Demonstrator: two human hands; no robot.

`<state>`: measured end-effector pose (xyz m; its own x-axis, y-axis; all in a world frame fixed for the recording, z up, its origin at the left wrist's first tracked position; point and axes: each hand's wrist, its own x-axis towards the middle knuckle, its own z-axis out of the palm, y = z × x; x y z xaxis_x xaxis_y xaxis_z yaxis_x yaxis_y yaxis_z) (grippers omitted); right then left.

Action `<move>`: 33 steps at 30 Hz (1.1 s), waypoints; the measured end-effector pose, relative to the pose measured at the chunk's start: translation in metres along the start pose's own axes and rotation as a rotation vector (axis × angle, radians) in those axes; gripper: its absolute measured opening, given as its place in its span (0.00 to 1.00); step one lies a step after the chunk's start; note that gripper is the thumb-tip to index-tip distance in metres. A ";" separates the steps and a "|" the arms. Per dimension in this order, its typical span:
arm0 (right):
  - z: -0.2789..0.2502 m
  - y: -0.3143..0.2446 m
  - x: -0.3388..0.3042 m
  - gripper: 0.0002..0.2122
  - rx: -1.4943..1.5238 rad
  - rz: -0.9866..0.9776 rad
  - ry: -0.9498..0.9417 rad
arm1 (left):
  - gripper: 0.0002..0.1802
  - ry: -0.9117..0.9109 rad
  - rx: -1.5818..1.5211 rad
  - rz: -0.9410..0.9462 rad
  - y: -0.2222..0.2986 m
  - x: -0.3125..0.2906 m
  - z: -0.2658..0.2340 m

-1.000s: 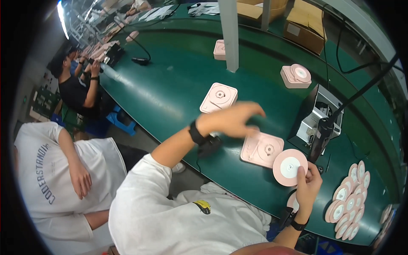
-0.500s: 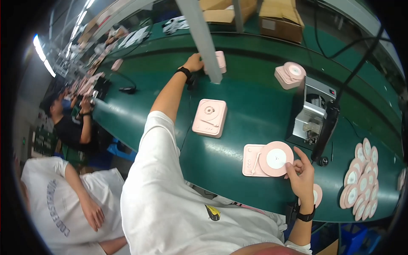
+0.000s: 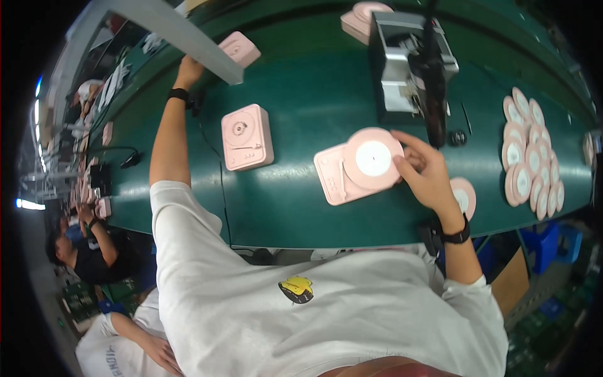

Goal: The person picks up a pink base and a white disc, places the disc onto the base, and uses a tool to insert a small pin. They then use a power screwdriver to drive a screw into the center of the disc before setting the assembled unit aside.

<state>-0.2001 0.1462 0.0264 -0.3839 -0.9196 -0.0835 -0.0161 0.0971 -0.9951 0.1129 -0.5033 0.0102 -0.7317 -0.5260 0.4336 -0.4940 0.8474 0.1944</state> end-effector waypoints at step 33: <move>-0.105 0.002 -0.112 0.33 -0.997 -0.001 0.263 | 0.25 0.277 0.231 -0.973 0.054 -0.352 -0.115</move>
<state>-0.2538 0.2891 0.0396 -0.5713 -0.8192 0.0502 -0.7291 0.4785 -0.4893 0.3981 -0.2639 -0.0311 0.1509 -0.9158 0.3722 -0.9128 0.0155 0.4082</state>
